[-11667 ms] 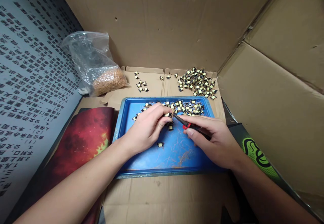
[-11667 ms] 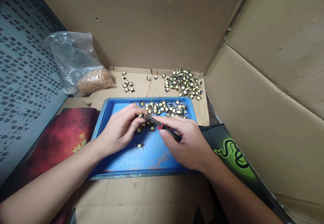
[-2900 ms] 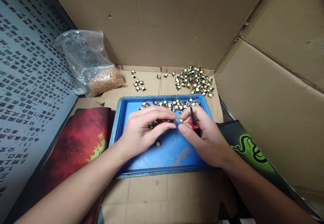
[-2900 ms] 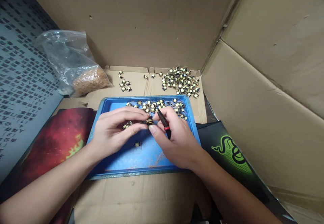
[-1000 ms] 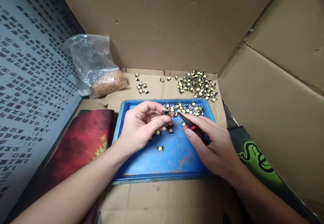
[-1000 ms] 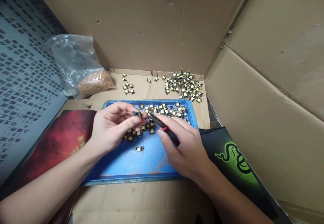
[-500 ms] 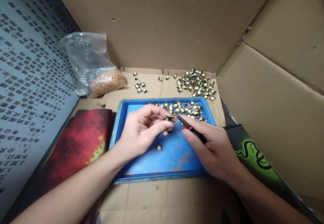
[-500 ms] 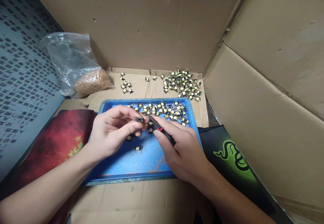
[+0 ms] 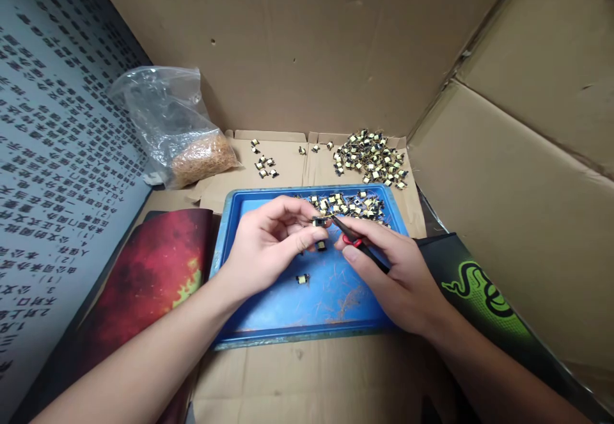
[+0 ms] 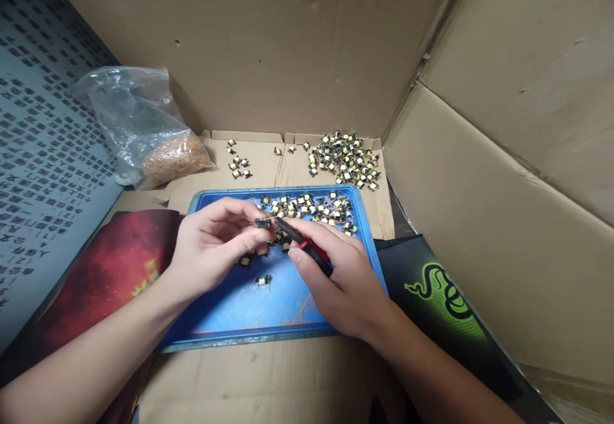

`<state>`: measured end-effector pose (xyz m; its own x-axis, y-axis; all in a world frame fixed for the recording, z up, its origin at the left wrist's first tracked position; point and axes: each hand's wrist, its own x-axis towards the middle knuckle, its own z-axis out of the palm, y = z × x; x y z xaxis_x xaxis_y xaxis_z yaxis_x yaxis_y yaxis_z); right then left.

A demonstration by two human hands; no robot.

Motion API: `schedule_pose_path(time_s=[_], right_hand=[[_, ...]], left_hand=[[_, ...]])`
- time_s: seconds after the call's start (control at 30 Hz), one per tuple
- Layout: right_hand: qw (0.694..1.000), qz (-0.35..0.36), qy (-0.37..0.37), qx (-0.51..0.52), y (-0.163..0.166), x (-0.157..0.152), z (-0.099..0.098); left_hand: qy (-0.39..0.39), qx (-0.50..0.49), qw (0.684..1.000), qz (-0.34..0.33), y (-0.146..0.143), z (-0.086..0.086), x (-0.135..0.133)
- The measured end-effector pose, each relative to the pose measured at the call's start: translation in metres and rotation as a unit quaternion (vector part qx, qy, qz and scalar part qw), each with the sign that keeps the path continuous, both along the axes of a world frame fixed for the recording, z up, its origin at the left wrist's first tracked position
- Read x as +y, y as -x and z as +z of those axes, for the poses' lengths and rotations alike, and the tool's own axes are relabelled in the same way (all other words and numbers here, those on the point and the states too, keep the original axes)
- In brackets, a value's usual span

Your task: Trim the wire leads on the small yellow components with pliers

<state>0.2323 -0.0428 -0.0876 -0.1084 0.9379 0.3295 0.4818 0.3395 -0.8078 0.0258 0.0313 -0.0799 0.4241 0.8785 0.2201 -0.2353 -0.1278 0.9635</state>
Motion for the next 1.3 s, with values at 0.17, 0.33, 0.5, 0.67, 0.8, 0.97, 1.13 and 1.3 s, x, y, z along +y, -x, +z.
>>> schedule_pose_path(time_s=[0.17, 0.33, 0.5, 0.67, 0.8, 0.97, 1.13, 1.3], right_hand=[[1.0, 0.024, 0.007, 0.015, -0.001, -0.002, 0.0], [0.998, 0.041, 0.028, 0.027, -0.002, -0.003, 0.003], [0.996, 0.046, 0.073, 0.028, -0.002, -0.007, 0.013], [0.991, 0.008, 0.136, 0.0, -0.007, 0.0, 0.01], [0.99, -0.03, 0.134, -0.033, -0.011, 0.009, 0.003], [0.983, 0.06, 0.109, -0.133, -0.014, 0.01, 0.003], [0.963, 0.121, 0.048, -0.234, -0.016, 0.006, -0.006], [0.946, 0.153, 0.043, -0.284, -0.012, 0.006, -0.013]], left_hand=[[0.001, -0.012, 1.0, -0.023, 0.0, -0.002, -0.001], [-0.023, -0.001, 0.999, -0.032, 0.002, -0.004, -0.002], [-0.071, 0.05, 0.996, -0.028, 0.005, -0.004, -0.001], [-0.108, 0.066, 0.99, -0.056, 0.008, 0.001, -0.004], [-0.122, 0.04, 0.99, -0.05, 0.01, 0.005, -0.006], [-0.126, -0.025, 0.991, -0.045, 0.008, -0.002, 0.002], [-0.137, -0.035, 0.989, -0.046, 0.006, -0.005, 0.003], [-0.187, 0.011, 0.982, 0.0, 0.01, -0.004, 0.004]])
